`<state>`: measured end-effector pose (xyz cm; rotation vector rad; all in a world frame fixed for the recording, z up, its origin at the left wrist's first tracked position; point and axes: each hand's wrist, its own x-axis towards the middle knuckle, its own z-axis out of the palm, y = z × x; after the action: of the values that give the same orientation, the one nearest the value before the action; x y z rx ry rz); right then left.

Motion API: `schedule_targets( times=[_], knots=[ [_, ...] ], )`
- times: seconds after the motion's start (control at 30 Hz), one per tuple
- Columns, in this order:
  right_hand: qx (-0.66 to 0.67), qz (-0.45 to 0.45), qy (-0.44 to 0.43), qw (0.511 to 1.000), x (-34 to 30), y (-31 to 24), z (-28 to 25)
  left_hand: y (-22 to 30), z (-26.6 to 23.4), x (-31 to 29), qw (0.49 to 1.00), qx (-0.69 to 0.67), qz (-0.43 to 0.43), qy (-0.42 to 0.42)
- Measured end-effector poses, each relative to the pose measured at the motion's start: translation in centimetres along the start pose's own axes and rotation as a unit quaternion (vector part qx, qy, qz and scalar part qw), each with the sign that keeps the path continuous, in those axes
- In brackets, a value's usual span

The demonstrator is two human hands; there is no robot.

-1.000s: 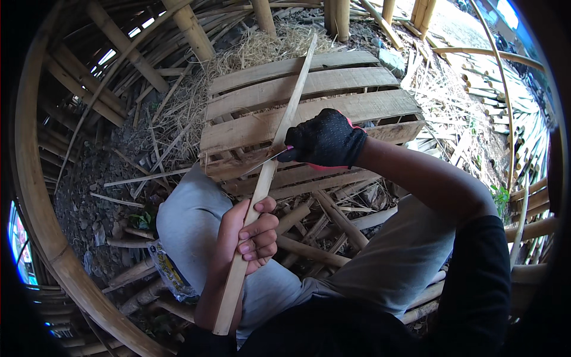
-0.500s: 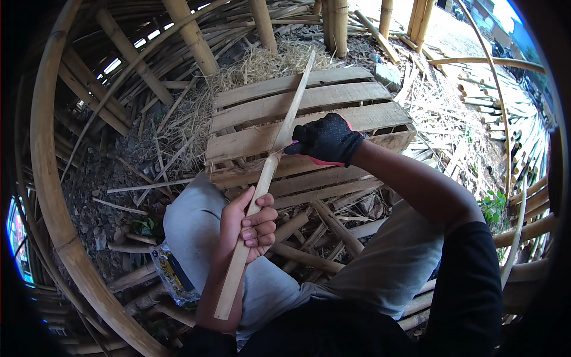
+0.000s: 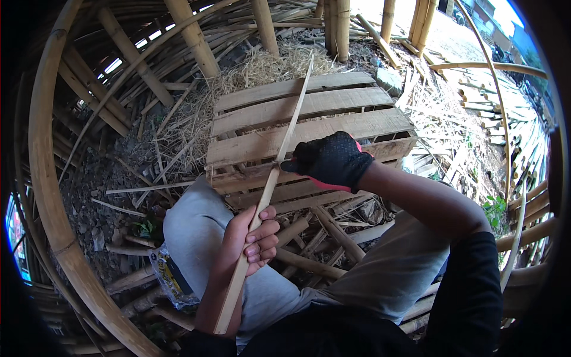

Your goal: The person sits and uses a knife to shave and smooth a thin bamboo stick. They repeatedly scrape the surface of the stick with the blade, rotating it to work different sides.

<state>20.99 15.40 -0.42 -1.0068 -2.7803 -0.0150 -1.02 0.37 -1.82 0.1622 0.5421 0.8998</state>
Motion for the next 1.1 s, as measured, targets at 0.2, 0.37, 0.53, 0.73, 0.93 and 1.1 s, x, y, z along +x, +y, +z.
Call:
schedule_targets(
  times=[0.2, 0.37, 0.53, 0.73, 0.93, 1.1],
  knots=[
    [0.048, -0.029, 0.035, 0.998, 0.0, 0.0, 1.5, -0.1, 0.4, 0.3, 0.999, -0.038, -0.021, -0.016],
    [-0.051, -0.026, 0.015, 0.998, 1.6, 2.0, 2.7, -0.1, 0.1, 0.5, 0.998, -0.054, -0.024, -0.036],
    [-0.059, -0.044, -0.011, 0.997, 2.3, 3.4, 2.2, -0.2, 0.7, 0.2, 0.998, -0.061, -0.004, -0.008],
    [-0.061, -0.055, 0.018, 0.996, 1.1, 4.3, 2.5, -0.6, 0.7, 0.0, 0.998, -0.054, -0.023, -0.012],
    [0.029, -0.026, 0.025, 0.999, 1.3, 2.8, 1.6, -0.5, 1.2, -0.6, 1.0, -0.013, -0.02, 0.02],
    [-0.05, 0.038, 0.0, 0.998, 2.5, 9.6, 2.3, -1.1, 1.5, 0.2, 0.996, 0.058, -0.05, 0.038]
  ],
)
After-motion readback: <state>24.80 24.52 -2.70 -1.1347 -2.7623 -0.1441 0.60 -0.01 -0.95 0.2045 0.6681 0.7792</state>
